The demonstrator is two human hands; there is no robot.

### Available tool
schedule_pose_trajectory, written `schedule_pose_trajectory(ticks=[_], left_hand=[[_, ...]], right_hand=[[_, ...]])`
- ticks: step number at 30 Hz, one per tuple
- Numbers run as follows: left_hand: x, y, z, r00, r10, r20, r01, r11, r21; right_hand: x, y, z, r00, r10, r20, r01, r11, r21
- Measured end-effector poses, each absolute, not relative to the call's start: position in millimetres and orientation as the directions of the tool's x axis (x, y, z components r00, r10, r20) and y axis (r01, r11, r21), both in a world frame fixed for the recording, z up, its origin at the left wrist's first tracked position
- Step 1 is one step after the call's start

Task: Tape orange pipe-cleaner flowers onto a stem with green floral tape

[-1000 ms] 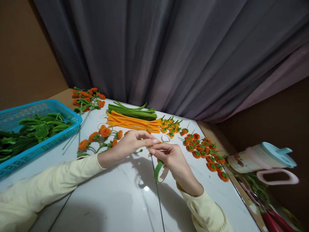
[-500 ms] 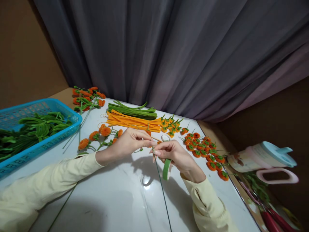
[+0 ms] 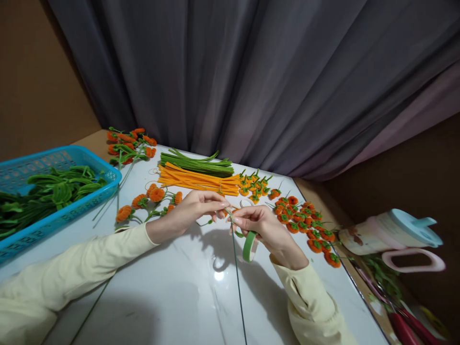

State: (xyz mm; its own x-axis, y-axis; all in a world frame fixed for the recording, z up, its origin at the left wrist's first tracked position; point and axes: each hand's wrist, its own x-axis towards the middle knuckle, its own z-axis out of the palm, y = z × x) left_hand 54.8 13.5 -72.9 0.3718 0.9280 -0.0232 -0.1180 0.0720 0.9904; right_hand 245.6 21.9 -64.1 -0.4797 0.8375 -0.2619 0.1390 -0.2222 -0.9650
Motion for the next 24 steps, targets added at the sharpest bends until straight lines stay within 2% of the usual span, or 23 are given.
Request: schedule_pose_trajectory(ticks=[5, 11, 14, 16, 24], left_hand=[[54.1, 15.8, -74.3, 0.420, 0.907, -0.013, 0.141, -0.051, 0.989], [55.6, 13.9, -83.8, 0.484, 0.873, -0.053, 0.291, -0.104, 0.951], [57.3, 10.6, -96.2, 0.489, 0.873, 0.003, 0.255, -0.147, 0.956], [58.3, 7.5, -107.9, 0.486, 0.874, 0.009, 0.189, -0.115, 0.975], [62.9, -8.3, -136.0, 0.361, 0.927, -0.099, 0.101, 0.066, 0.993]], right_hand=[[241.8, 25.3, -71.4, -0.460, 0.822, -0.336, 0.156, -0.298, -0.942], [242.0, 26.9, -76.4, -0.468, 0.804, -0.367, 0.215, -0.300, -0.930], [244.2, 28.4, -81.3, -0.490, 0.778, -0.393, 0.279, -0.287, -0.916], [245.9, 30.6, -86.3, -0.510, 0.757, -0.409, 0.313, -0.279, -0.908], [246.8, 35.5, -104.5, -0.615, 0.655, -0.439, 0.294, -0.326, -0.898]])
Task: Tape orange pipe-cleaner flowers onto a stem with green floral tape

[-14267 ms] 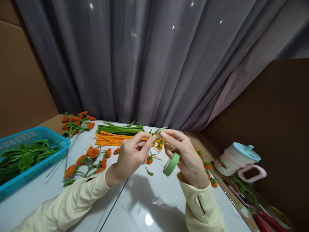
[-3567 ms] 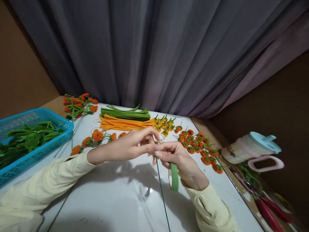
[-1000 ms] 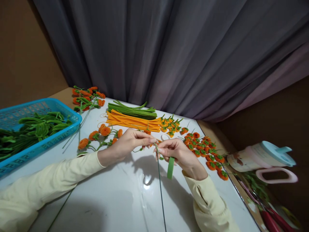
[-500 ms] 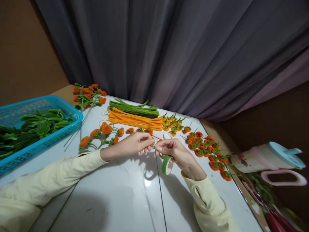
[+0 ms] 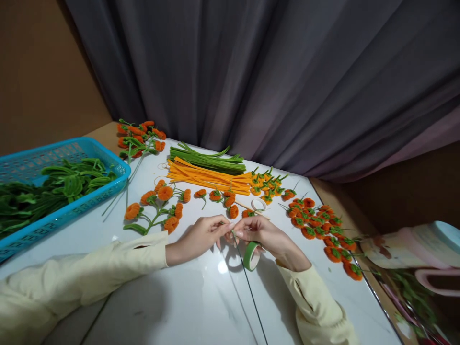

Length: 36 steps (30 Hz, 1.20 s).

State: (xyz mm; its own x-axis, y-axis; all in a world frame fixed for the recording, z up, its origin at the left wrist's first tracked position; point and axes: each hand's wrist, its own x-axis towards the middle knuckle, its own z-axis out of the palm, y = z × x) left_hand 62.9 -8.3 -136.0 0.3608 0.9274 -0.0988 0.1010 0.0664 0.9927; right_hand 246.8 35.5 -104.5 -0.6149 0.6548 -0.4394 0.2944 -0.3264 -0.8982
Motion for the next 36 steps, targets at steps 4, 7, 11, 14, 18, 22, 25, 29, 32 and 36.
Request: schedule_pose_trajectory(ticks=[4, 7, 11, 14, 18, 22, 25, 29, 32, 36], left_hand=[[64.9, -12.8, -130.0, 0.394, 0.898, -0.198, 0.003, 0.214, 0.977], [64.4, -13.5, -128.0, 0.389, 0.895, -0.219, 0.036, 0.223, 0.974], [63.6, -13.3, -135.8, 0.364, 0.894, -0.260, 0.093, 0.243, 0.966], [64.1, -13.8, -144.0, 0.353, 0.884, -0.307, 0.071, 0.302, 0.951], [64.9, -15.0, -148.8, 0.392, 0.860, -0.326, 0.019, 0.347, 0.938], [64.6, -16.5, -150.6, 0.406, 0.846, -0.346, 0.043, 0.361, 0.932], [63.9, -18.2, -153.9, 0.400, 0.844, -0.358, 0.054, 0.368, 0.928], [63.7, -19.9, -157.8, 0.404, 0.850, -0.339, 0.045, 0.351, 0.935], [64.2, -20.4, -157.9, 0.403, 0.853, -0.332, 0.052, 0.341, 0.939], [64.7, -21.0, -156.8, 0.404, 0.857, -0.321, 0.063, 0.324, 0.944]], right_hand=[[241.3, 27.8, -108.9, -0.606, 0.669, -0.431, 0.235, -0.367, -0.900], [236.0, 21.9, -111.9, -0.580, 0.684, -0.442, 0.227, -0.386, -0.894], [232.6, 19.1, -115.6, -0.560, 0.679, -0.475, 0.292, -0.375, -0.880], [233.1, 19.8, -117.7, -0.542, 0.682, -0.490, 0.352, -0.345, -0.870], [235.4, 22.2, -123.2, -0.552, 0.694, -0.462, 0.357, -0.304, -0.883], [239.0, 25.2, -132.5, -0.552, 0.691, -0.466, 0.353, -0.313, -0.882], [243.5, 26.8, -131.9, -0.559, 0.691, -0.458, 0.435, -0.226, -0.872], [252.1, 27.8, -114.1, -0.584, 0.750, -0.311, 0.639, 0.188, -0.746], [256.4, 30.3, -97.6, -0.649, 0.737, -0.191, 0.669, 0.431, -0.606], [250.4, 40.3, -88.8, -0.666, 0.744, -0.048, 0.661, 0.559, -0.501]])
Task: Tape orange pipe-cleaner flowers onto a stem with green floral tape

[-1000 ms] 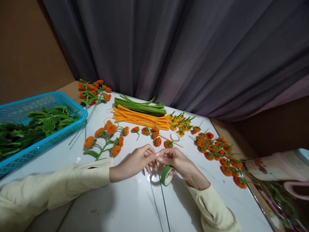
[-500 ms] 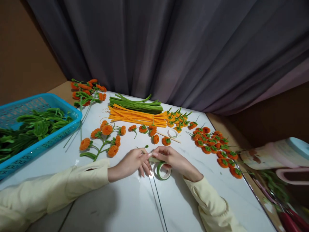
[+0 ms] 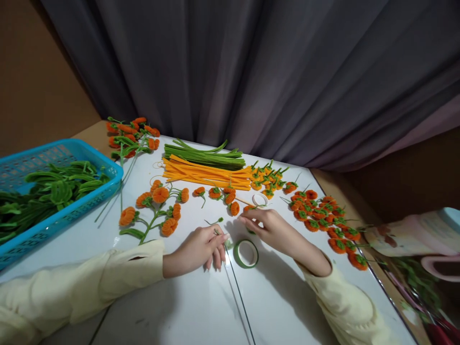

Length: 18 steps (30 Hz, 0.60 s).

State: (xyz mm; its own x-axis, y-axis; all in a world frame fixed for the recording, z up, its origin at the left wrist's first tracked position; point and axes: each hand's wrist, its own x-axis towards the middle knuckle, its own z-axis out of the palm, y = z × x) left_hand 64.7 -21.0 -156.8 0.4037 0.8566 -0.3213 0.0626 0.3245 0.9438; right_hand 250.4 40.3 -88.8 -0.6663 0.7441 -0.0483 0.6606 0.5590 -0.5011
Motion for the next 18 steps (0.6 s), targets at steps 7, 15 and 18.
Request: schedule_pose_trajectory(ticks=[7, 15, 18], left_hand=[[64.4, -21.9, -162.1, 0.420, 0.852, -0.312, 0.087, 0.305, 0.948], [64.2, -23.3, -163.1, 0.417, 0.851, -0.320, 0.078, 0.317, 0.945], [65.1, -22.3, -161.0, 0.401, 0.853, -0.334, 0.063, 0.338, 0.939]], right_hand=[[215.5, 53.4, -124.6, -0.821, 0.544, 0.175, 0.417, 0.779, -0.468], [221.9, 66.2, -137.2, -0.661, 0.697, 0.276, 0.510, 0.688, -0.516], [227.0, 67.0, -127.1, -0.797, 0.579, 0.174, 0.401, 0.721, -0.565]])
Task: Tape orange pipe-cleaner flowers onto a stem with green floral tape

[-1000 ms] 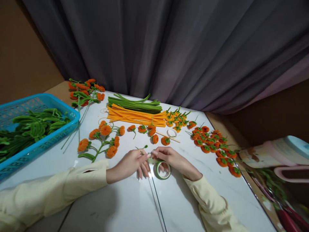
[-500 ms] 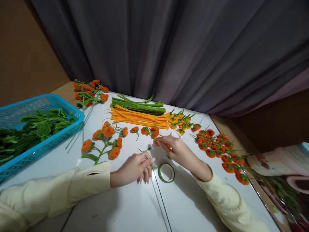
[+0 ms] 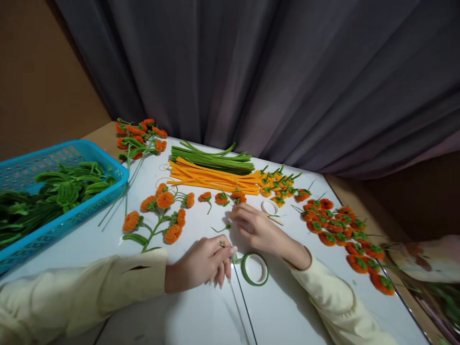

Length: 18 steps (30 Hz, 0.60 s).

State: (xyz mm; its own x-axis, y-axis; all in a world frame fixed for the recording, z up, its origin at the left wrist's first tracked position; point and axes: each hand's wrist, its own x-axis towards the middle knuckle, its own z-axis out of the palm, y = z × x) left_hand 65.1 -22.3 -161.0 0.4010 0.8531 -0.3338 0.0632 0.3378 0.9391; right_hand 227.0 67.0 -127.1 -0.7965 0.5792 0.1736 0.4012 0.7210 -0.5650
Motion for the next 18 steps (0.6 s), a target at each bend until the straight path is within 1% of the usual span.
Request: schedule_pose_trajectory(ticks=[1, 3, 6, 9, 14, 16, 18], left_hand=[[65.5, -21.9, -160.5, 0.395, 0.853, -0.341, 0.053, 0.349, 0.936], [66.3, -21.2, -159.7, 0.388, 0.853, -0.350, 0.022, 0.371, 0.929], [66.9, -21.1, -159.0, 0.388, 0.854, -0.346, -0.021, 0.384, 0.923], [66.5, -21.5, -159.1, 0.394, 0.853, -0.343, -0.043, 0.390, 0.920], [63.0, -20.6, -161.6, 0.423, 0.852, -0.309, -0.069, 0.370, 0.927], [61.7, -19.9, -161.7, 0.427, 0.852, -0.304, -0.070, 0.366, 0.928], [60.9, -19.1, -160.7, 0.425, 0.851, -0.307, -0.079, 0.373, 0.925]], right_hand=[[227.0, 66.4, -126.1, -0.833, 0.535, 0.137, 0.374, 0.730, -0.572], [224.9, 64.6, -128.6, -0.853, 0.510, 0.113, 0.370, 0.742, -0.560], [219.6, 62.0, -137.2, -0.832, 0.540, 0.126, 0.403, 0.745, -0.531], [217.5, 60.6, -137.8, -0.826, 0.555, 0.100, 0.426, 0.730, -0.534], [226.3, 63.9, -117.4, -0.801, 0.595, 0.073, 0.436, 0.662, -0.609], [232.8, 65.9, -108.5, -0.775, 0.632, 0.009, 0.479, 0.596, -0.644], [239.5, 66.0, -101.0, -0.762, 0.643, -0.083, 0.498, 0.499, -0.709]])
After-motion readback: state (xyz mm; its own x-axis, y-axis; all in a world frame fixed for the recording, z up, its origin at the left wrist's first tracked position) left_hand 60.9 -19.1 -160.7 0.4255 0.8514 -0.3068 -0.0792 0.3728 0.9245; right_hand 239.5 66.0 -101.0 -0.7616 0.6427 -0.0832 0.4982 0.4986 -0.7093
